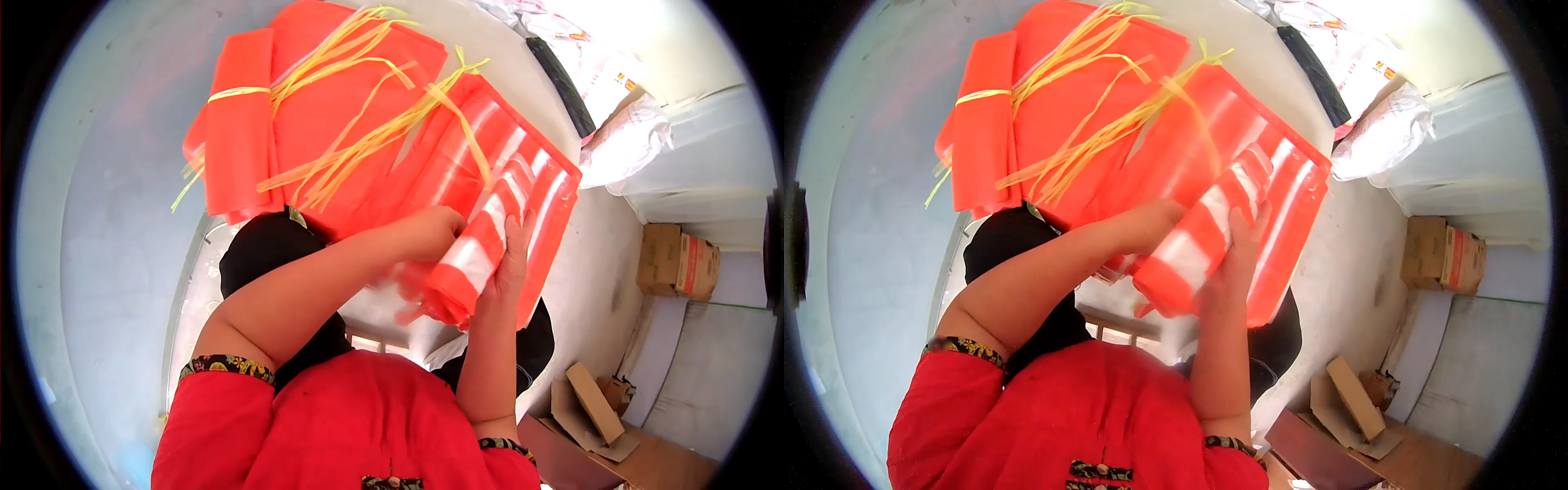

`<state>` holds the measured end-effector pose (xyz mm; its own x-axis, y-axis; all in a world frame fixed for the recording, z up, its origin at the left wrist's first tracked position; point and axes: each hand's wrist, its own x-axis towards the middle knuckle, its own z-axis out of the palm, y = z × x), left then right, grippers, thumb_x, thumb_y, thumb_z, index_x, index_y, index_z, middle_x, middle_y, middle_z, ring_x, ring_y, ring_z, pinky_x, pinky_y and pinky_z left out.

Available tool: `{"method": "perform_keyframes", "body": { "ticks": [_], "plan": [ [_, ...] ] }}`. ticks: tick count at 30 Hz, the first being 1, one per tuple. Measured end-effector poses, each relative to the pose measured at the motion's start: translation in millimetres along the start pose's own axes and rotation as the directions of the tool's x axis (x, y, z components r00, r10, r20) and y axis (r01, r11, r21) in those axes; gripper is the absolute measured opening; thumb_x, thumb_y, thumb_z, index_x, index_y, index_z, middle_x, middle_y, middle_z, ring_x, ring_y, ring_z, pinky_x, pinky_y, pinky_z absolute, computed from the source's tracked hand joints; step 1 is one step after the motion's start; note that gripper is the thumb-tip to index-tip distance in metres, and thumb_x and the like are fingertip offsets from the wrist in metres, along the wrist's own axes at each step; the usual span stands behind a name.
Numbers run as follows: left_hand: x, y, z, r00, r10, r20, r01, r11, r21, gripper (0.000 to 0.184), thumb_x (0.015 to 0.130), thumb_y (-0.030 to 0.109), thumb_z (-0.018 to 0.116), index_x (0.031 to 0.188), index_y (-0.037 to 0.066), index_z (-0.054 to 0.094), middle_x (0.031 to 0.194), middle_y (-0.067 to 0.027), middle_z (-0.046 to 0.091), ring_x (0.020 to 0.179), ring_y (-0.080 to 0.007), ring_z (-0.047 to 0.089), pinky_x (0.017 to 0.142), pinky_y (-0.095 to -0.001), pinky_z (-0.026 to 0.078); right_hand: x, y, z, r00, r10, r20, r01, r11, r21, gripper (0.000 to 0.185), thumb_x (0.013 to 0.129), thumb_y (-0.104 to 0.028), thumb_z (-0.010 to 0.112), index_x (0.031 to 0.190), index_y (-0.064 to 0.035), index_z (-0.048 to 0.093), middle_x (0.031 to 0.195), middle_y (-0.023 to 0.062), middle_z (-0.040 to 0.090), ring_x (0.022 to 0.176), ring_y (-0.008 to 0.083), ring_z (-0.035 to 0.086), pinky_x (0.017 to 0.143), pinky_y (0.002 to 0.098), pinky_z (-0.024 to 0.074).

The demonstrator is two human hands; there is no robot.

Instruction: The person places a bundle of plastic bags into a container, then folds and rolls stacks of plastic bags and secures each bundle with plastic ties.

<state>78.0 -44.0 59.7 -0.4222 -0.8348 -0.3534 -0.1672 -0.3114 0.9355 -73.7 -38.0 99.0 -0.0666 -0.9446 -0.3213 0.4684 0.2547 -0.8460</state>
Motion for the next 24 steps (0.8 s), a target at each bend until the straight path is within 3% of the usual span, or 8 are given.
{"method": "perform_keyframes", "body": {
  "ticks": [2, 6, 9, 12, 15, 21, 24],
  "plan": [
    [8, -8, 4, 0.998, 0.008, 0.065, -0.003, 0.997, -0.072, 0.041, 0.094, 0.024, 0.075, 0.129, 0.003, 0.071, 0.124, -0.0145, 0.075, 0.111, -0.0239, 0.071, 0.091, -0.0386, 0.055, 21, 10, -27, 0.996, -0.041, 0.085, 0.040, 0.999, 0.015, 0.079, 0.102, -0.008, 0.060, 0.168, -0.0135, 0.017, 0.155, 0.0149, 0.045, 0.134, 0.0294, 0.054, 0.109, 0.0423, 0.0510],
    [26, -15, 11, 0.990, 0.028, -0.137, -0.085, 0.899, -0.429, 0.032, 0.101, 0.028, 0.066, 0.119, 0.002, 0.071, 0.105, -0.0072, 0.073, 0.091, -0.0153, 0.067, 0.080, -0.0308, 0.054, 26, 9, -47, 1.000, -0.006, -0.008, 0.006, 1.000, -0.025, 0.086, 0.097, -0.003, 0.065, 0.168, -0.0126, 0.017, 0.155, 0.0141, 0.045, 0.131, 0.0296, 0.056, 0.107, 0.0413, 0.0522],
    [33, -14, 7, 0.980, -0.078, -0.184, -0.109, 0.565, -0.818, 0.022, 0.105, 0.028, 0.060, 0.105, 0.009, 0.070, 0.089, 0.0018, 0.064, 0.076, -0.0070, 0.056, 0.068, -0.0236, 0.046, 26, 6, -53, 0.999, 0.035, 0.024, -0.031, 0.992, -0.119, 0.090, 0.095, 0.000, 0.068, 0.168, -0.0118, 0.017, 0.157, 0.0147, 0.043, 0.132, 0.0290, 0.055, 0.106, 0.0415, 0.0520],
    [44, -18, 9, 0.940, -0.031, -0.340, -0.259, 0.581, -0.771, 0.015, 0.105, 0.028, 0.062, 0.099, 0.015, 0.066, 0.083, 0.0072, 0.058, 0.069, -0.0034, 0.048, 0.062, -0.0208, 0.038, 30, 12, -59, 0.998, -0.010, 0.068, 0.021, 0.987, -0.162, 0.093, 0.092, 0.002, 0.070, 0.168, -0.0109, 0.017, 0.158, 0.0159, 0.042, 0.132, 0.0290, 0.054, 0.106, 0.0410, 0.0521],
    [47, -26, 2, 0.953, 0.008, -0.304, -0.246, 0.608, -0.755, 0.018, 0.105, 0.026, 0.064, 0.111, 0.009, 0.062, 0.088, 0.0022, 0.062, 0.069, -0.0047, 0.050, 0.059, -0.0222, 0.042, 30, 8, -55, 0.995, -0.014, 0.097, 0.033, 0.980, -0.196, 0.093, 0.090, 0.003, 0.068, 0.168, -0.0109, 0.019, 0.158, 0.0164, 0.041, 0.133, 0.0288, 0.054, 0.106, 0.0398, 0.0521],
    [42, -16, 1, 0.952, -0.173, -0.254, -0.108, 0.586, -0.803, 0.016, 0.105, 0.026, 0.066, 0.108, 0.012, 0.061, 0.076, 0.0044, 0.049, 0.060, -0.0057, 0.045, 0.049, -0.0241, 0.036, 32, 4, -59, 0.981, 0.005, 0.195, 0.031, 0.983, -0.181, 0.094, 0.087, 0.005, 0.064, 0.169, -0.0128, 0.021, 0.158, 0.0138, 0.042, 0.133, 0.0261, 0.054, 0.106, 0.0387, 0.0508],
    [44, -22, -3, 0.981, -0.093, -0.168, -0.087, 0.566, -0.820, 0.015, 0.105, 0.026, 0.065, 0.105, 0.011, 0.062, 0.071, 0.0045, 0.047, 0.057, -0.0065, 0.044, 0.048, -0.0244, 0.034, 35, 2, -64, 0.976, 0.013, 0.217, 0.027, 0.983, -0.180, 0.095, 0.086, 0.005, 0.064, 0.169, -0.0133, 0.021, 0.157, 0.0132, 0.042, 0.133, 0.0255, 0.054, 0.107, 0.0382, 0.0501]
  ]
}}
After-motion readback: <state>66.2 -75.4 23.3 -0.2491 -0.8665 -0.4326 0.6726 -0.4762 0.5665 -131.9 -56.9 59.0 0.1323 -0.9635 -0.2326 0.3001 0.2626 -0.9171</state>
